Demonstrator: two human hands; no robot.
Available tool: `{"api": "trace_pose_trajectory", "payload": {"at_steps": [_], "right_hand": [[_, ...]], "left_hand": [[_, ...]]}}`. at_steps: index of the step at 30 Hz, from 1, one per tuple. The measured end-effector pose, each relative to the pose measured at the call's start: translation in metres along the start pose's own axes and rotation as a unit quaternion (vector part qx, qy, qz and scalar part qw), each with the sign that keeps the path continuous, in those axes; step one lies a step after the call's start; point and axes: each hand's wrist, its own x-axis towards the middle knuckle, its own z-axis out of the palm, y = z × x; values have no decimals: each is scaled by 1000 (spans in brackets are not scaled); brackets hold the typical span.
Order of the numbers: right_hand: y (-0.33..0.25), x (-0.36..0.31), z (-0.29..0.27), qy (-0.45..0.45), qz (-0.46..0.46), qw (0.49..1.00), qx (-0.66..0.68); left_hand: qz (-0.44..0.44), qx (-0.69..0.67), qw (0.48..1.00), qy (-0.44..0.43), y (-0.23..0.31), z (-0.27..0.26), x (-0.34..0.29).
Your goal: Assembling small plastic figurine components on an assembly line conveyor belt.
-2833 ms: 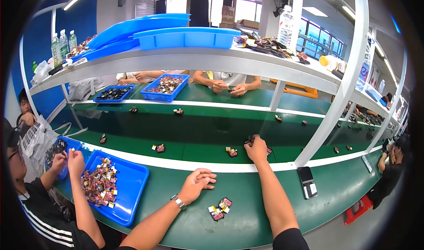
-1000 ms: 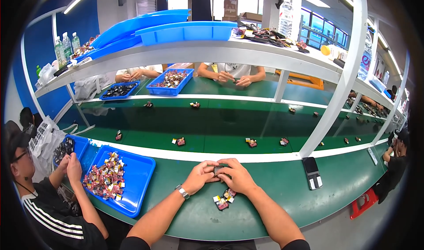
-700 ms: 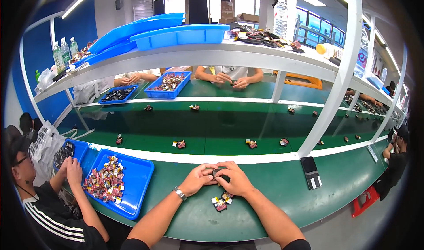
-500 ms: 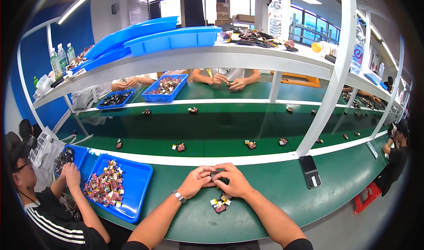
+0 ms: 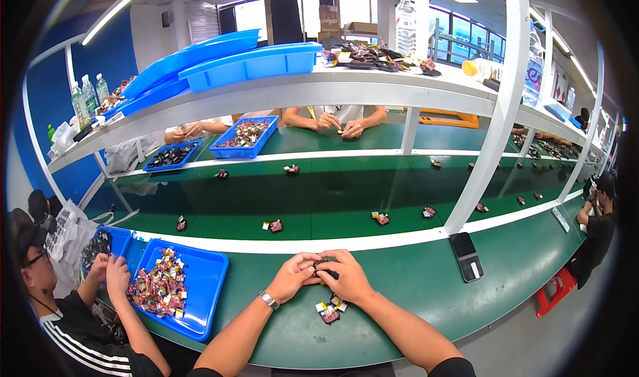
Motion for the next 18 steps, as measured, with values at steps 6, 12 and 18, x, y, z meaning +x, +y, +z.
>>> {"api": "trace_pose_trajectory", "payload": {"at_steps": [6, 12, 18], "right_hand": [[1, -2, 3, 15, 13, 1000, 15], [3, -3, 7, 24, 46, 998, 46], [0, -1, 10, 33, 40, 997, 48]], "left_hand": [[3, -4, 1000, -6, 1, 0, 0], [13, 0, 1000, 8, -3, -1, 0], [26, 6, 999, 33, -1, 3, 0]]}}
